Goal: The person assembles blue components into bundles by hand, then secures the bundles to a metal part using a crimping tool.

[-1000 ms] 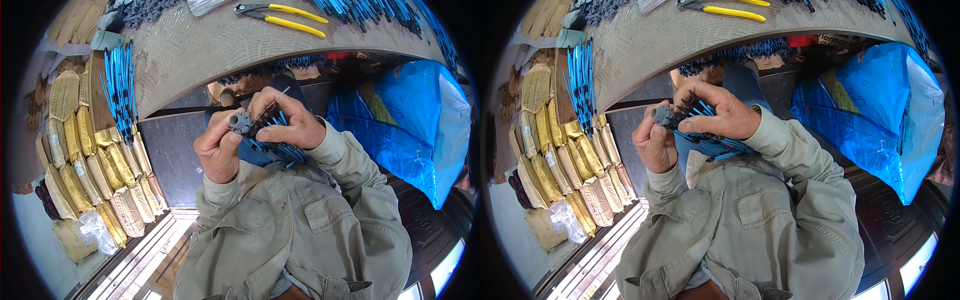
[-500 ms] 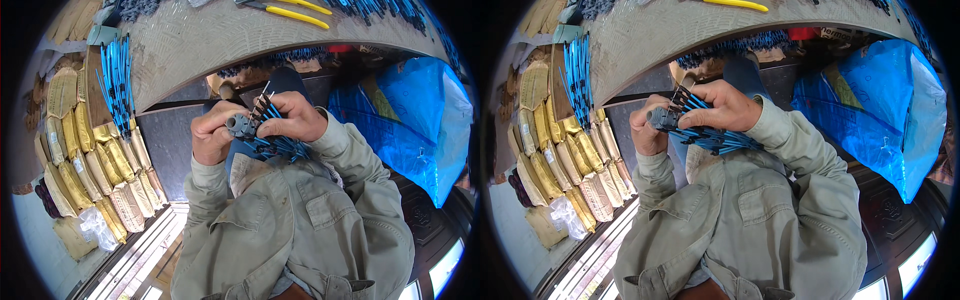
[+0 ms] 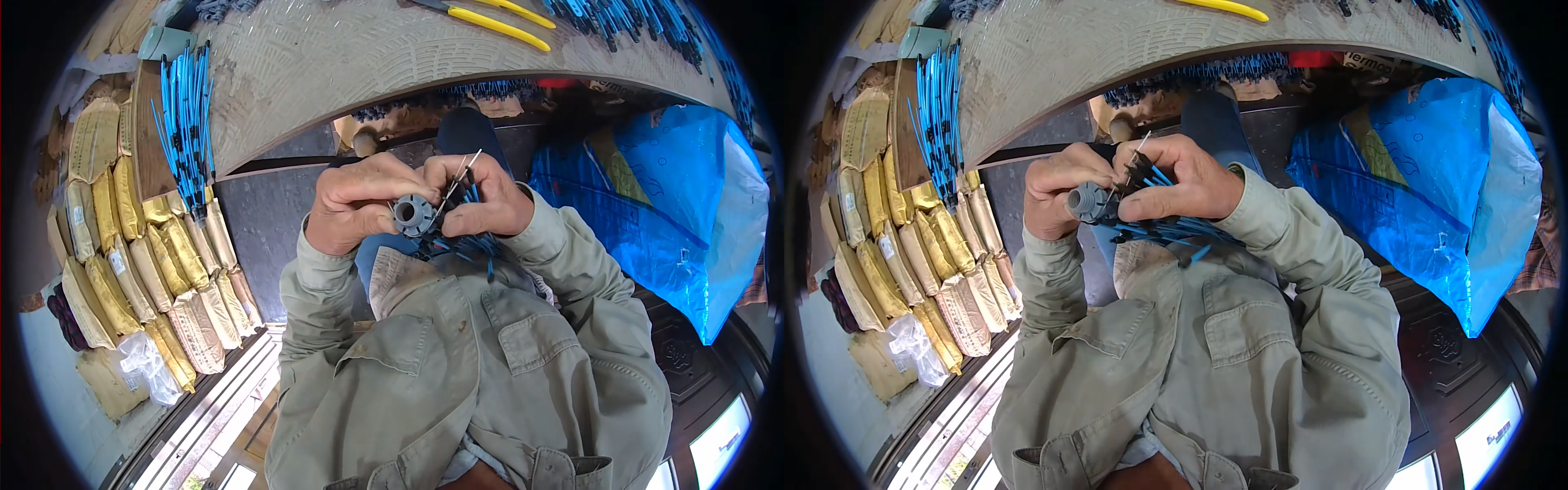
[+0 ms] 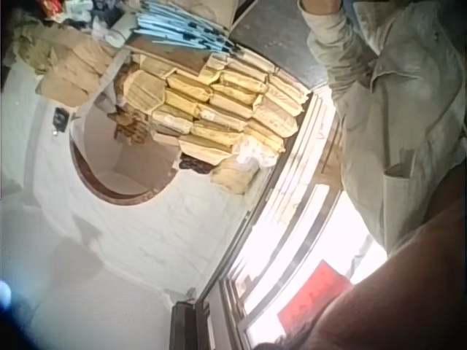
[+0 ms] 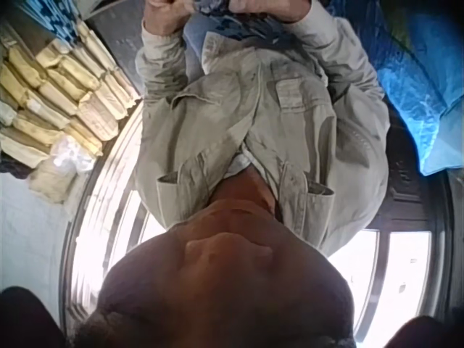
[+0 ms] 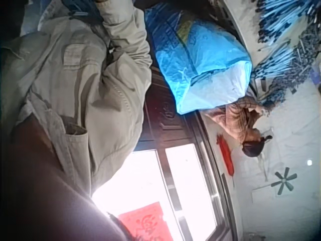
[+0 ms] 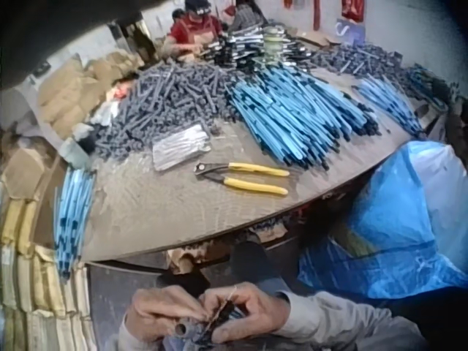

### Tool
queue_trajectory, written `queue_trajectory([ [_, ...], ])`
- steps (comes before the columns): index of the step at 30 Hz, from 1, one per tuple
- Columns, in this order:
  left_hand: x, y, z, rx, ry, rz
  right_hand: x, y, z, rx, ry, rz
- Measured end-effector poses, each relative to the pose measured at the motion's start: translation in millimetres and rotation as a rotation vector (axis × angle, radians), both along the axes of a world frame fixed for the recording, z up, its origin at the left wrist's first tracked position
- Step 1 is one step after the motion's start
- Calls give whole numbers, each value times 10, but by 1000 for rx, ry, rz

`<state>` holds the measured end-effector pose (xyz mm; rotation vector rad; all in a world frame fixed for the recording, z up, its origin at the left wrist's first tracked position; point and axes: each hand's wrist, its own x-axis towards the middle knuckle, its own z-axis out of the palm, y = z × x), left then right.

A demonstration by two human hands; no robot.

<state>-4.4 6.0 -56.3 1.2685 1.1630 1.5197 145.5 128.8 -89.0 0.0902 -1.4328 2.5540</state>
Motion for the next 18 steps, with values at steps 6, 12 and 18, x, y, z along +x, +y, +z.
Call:
queue_trajectory([
  [6, 23, -53, 1, -25, -71, 21, 5, -37, 25, 45, 10, -18],
  [12, -134, 13, -78, 112, 35, -96, -36, 7, -38, 70, 29, 48],
  [18, -216, 182, -104, 263, 8, -213, -77, 124, 194, 4, -63, 217],
])
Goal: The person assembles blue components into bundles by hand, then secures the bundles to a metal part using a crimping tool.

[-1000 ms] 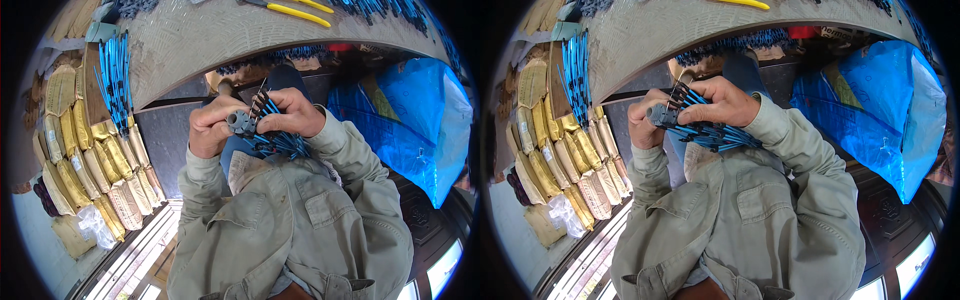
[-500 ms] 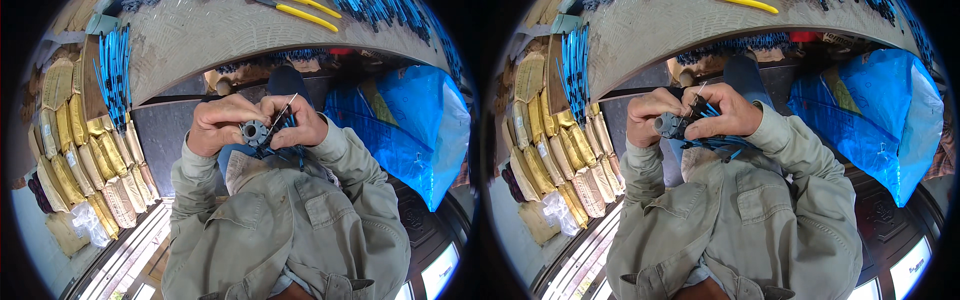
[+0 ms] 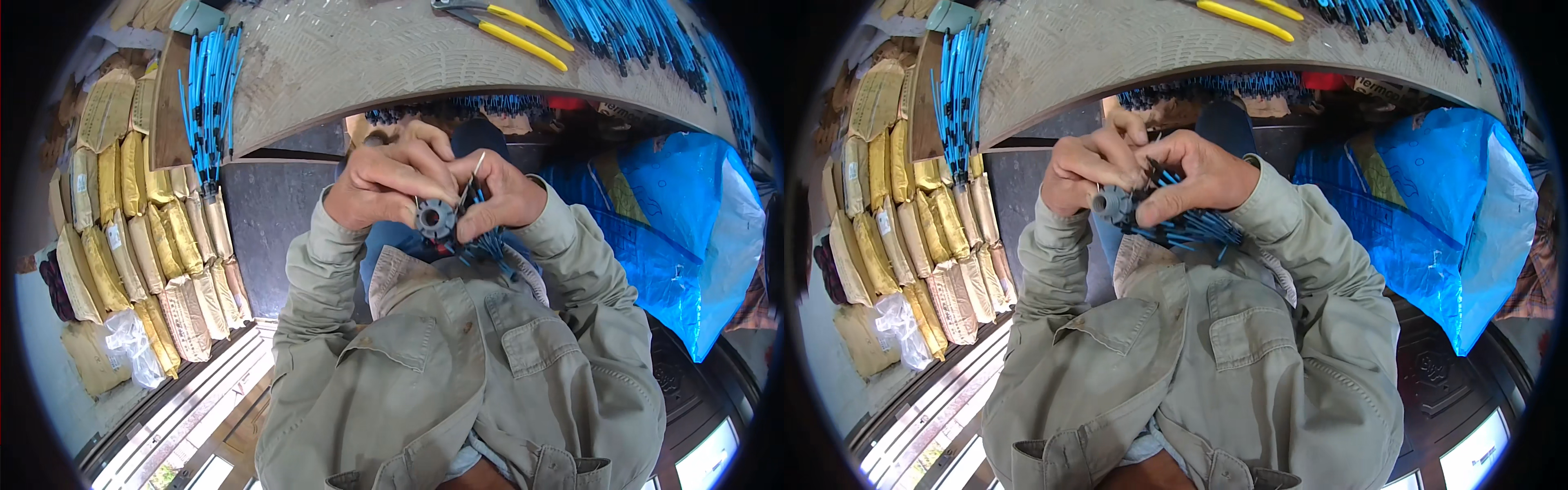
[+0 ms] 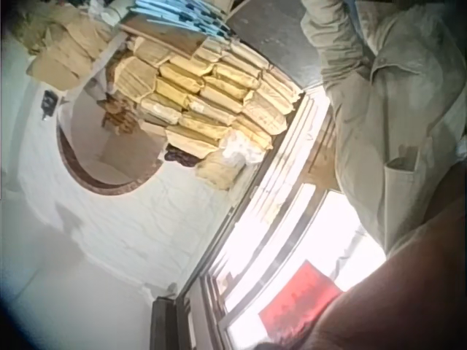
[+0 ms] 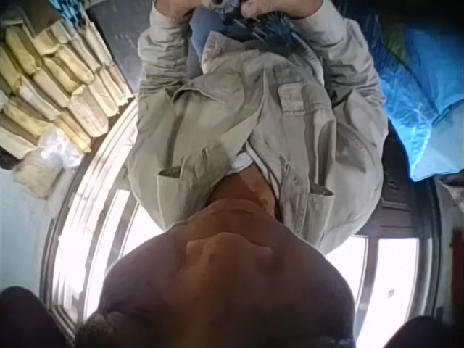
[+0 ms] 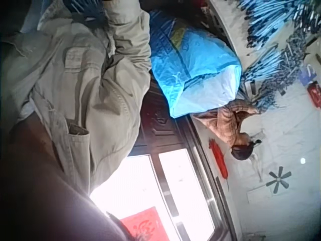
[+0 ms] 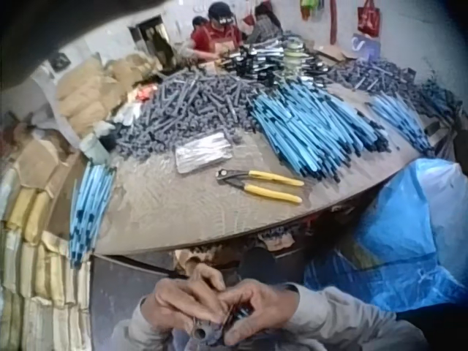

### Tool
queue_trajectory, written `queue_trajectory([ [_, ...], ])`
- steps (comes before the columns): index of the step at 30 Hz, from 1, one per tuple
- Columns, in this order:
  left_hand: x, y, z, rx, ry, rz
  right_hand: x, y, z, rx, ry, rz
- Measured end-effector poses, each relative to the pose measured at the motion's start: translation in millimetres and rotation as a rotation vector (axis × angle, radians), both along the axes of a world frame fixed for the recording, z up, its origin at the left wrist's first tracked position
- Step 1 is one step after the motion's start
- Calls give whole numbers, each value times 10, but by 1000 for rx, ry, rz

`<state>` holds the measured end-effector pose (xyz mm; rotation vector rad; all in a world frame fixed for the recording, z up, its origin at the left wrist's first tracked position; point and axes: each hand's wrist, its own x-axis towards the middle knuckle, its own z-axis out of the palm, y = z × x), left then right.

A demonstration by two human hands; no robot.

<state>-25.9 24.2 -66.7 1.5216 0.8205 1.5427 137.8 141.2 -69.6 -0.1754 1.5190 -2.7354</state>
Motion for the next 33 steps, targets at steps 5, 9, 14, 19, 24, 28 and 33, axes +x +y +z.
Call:
queue_trajectory([
  [5, -7, 58, 228, 22, 82, -100, 150, -16, 271, 147, -91, -3],
  [9, 422, -91, 487, -114, 121, 333, 186, -28, 338, 578, 369, -696],
  [14, 631, -228, 282, -258, 58, 597, 121, -276, 119, 867, 291, -984],
  [19, 578, -266, 34, -217, -134, 717, 33, -306, -39, 666, 218, -868],
  [24, 636, -226, 56, -167, -177, 717, 68, -250, -102, 691, 300, -884],
  [28, 686, -230, 139, -141, -153, 789, 105, -312, -51, 772, 309, -891],
  [33, 753, -273, 251, -209, -246, 839, 125, -246, 107, 813, 323, -791],
])
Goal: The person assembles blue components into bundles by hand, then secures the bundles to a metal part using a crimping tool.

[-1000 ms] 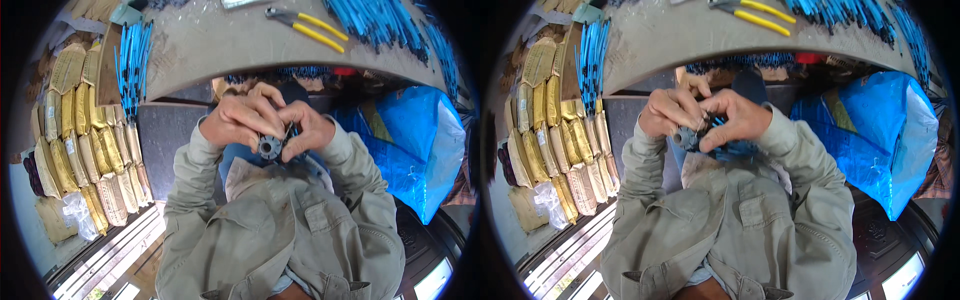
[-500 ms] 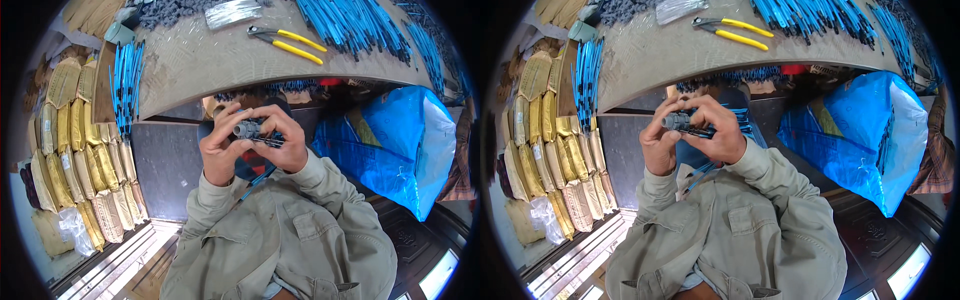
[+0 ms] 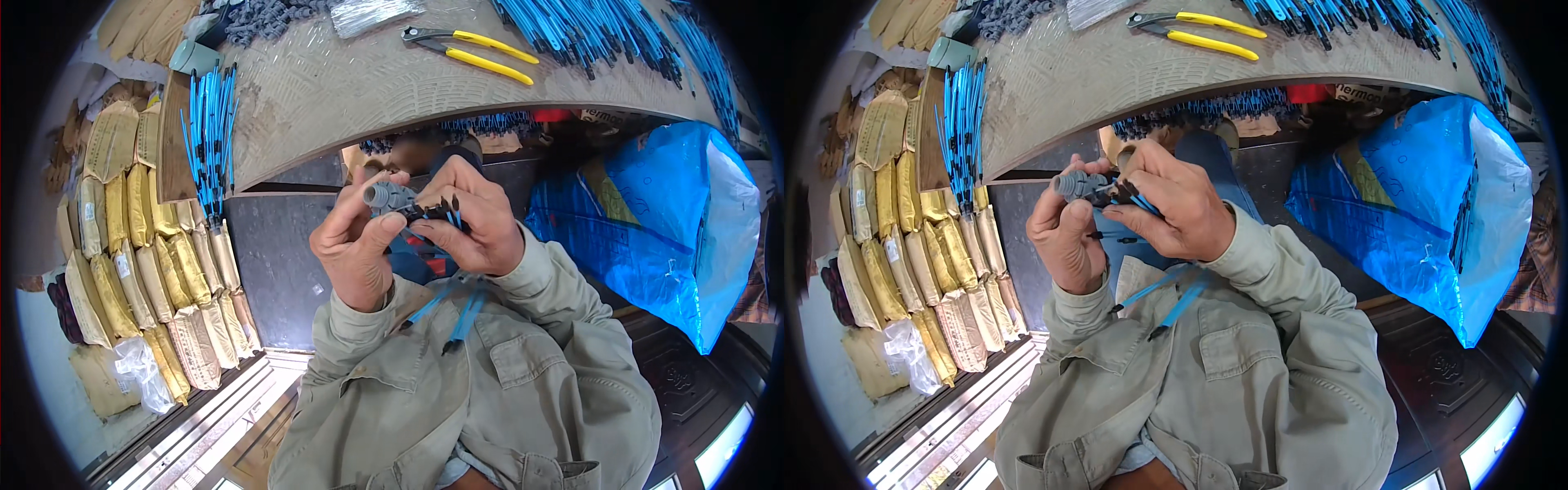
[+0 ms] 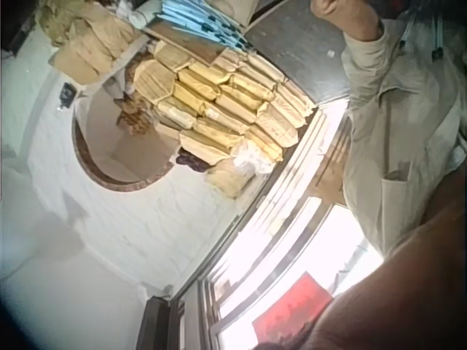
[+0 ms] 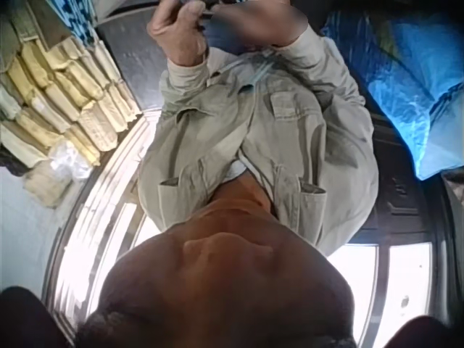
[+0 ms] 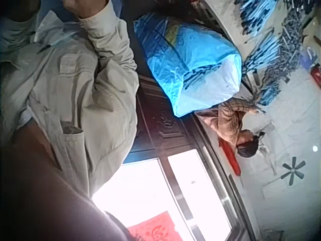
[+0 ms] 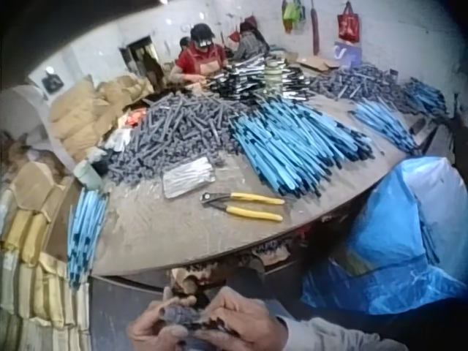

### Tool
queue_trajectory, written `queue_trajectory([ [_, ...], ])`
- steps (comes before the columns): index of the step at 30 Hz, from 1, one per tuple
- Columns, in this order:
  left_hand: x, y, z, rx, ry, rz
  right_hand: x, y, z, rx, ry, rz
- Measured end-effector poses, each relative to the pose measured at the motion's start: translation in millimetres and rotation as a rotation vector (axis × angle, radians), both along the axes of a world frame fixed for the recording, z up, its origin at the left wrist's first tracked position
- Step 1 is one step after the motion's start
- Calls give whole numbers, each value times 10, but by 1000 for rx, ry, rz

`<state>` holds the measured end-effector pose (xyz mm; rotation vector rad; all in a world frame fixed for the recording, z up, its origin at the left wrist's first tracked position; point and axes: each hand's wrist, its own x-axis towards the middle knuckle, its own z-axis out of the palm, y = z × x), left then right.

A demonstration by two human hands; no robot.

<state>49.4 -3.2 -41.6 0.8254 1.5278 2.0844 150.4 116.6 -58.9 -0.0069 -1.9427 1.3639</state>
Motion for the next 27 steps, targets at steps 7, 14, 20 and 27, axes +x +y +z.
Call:
queue_trajectory([
  [7, -11, -37, -79, -48, -203, 18, -109, 102, -139, -189, -86, 165],
  [14, -59, -33, -86, -46, -44, -26, -171, 61, -116, -773, 11, 413],
  [20, -43, -65, -36, -89, -3, -47, -165, 133, -185, -570, 10, 477],
  [27, -81, -118, -60, -118, 43, -75, -140, 161, -71, -522, -80, 511],
])
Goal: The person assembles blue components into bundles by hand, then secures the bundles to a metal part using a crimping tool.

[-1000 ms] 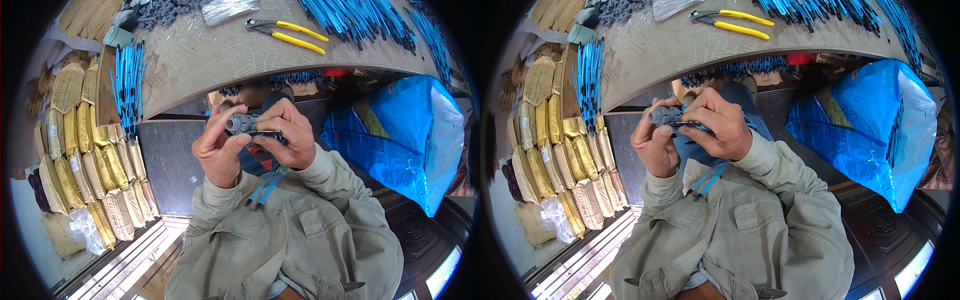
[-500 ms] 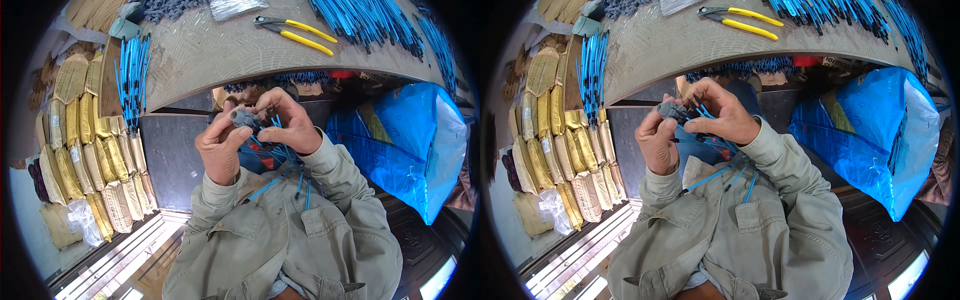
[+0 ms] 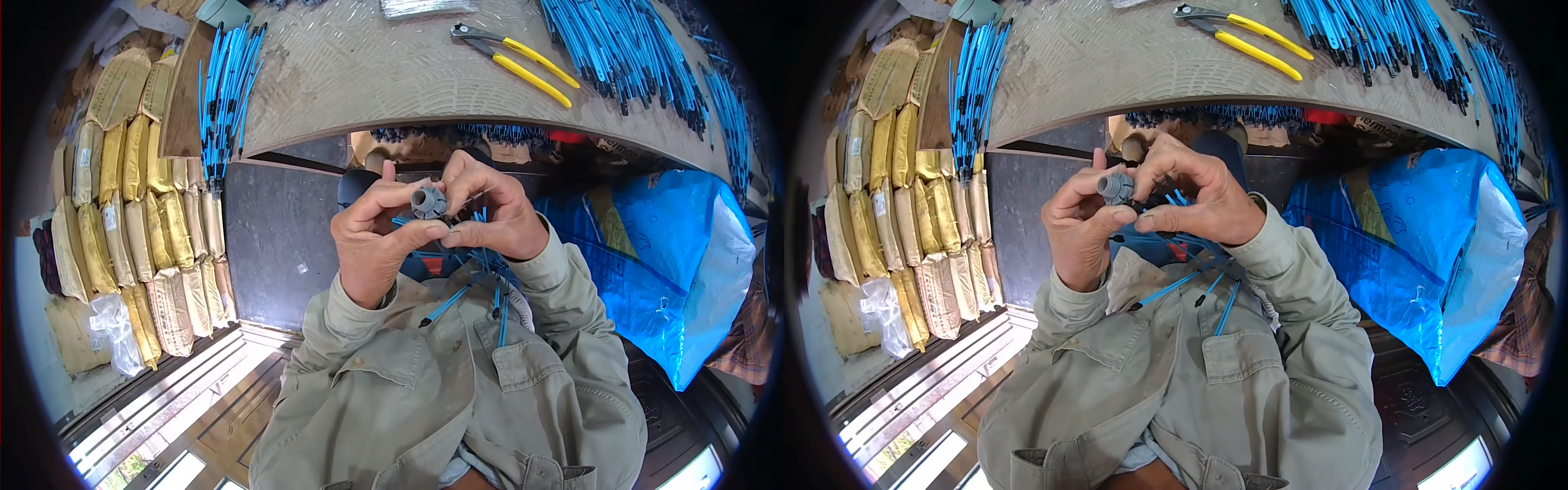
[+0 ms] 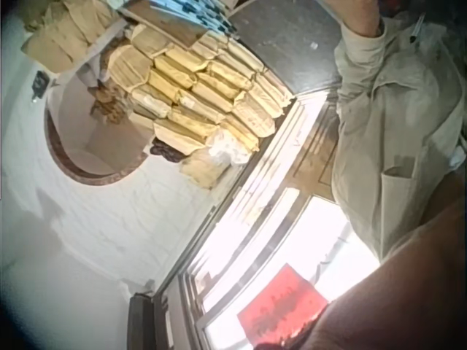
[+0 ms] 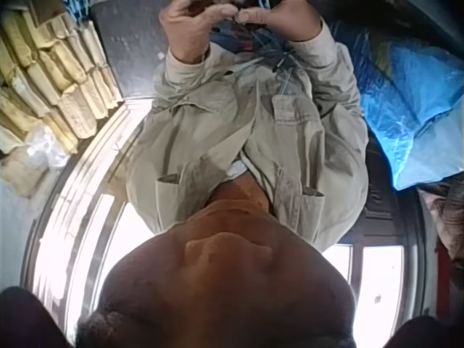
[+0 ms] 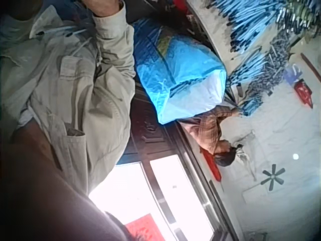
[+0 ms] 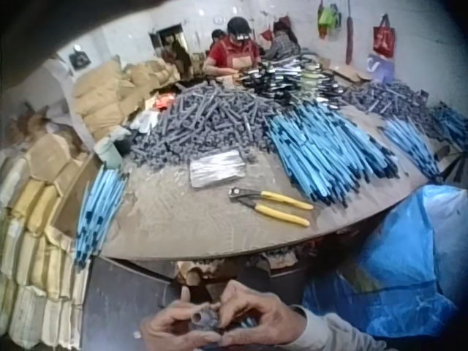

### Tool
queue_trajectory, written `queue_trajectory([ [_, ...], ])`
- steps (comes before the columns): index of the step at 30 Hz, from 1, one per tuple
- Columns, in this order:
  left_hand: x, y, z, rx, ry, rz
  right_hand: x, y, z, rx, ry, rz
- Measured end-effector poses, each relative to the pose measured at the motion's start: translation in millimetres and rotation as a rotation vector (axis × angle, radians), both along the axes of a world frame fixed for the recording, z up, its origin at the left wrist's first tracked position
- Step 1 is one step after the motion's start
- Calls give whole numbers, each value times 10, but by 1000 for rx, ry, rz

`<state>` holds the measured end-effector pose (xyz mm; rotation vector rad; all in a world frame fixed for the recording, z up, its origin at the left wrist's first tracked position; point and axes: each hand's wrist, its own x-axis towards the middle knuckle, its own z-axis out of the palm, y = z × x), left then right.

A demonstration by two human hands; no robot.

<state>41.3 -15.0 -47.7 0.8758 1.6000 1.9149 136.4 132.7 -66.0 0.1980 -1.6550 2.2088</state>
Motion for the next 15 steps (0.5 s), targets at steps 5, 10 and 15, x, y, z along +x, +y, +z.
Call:
queue_trajectory([
  [5, -4, -41, -43, 25, 20, -59, 42, -3, -10, 61, -3, -6],
  [10, -35, -22, -40, 56, 91, -85, 61, -8, -60, 45, -2, -26],
  [15, 44, -17, -10, -4, 165, -32, 69, -12, -27, -31, -60, 15],
])
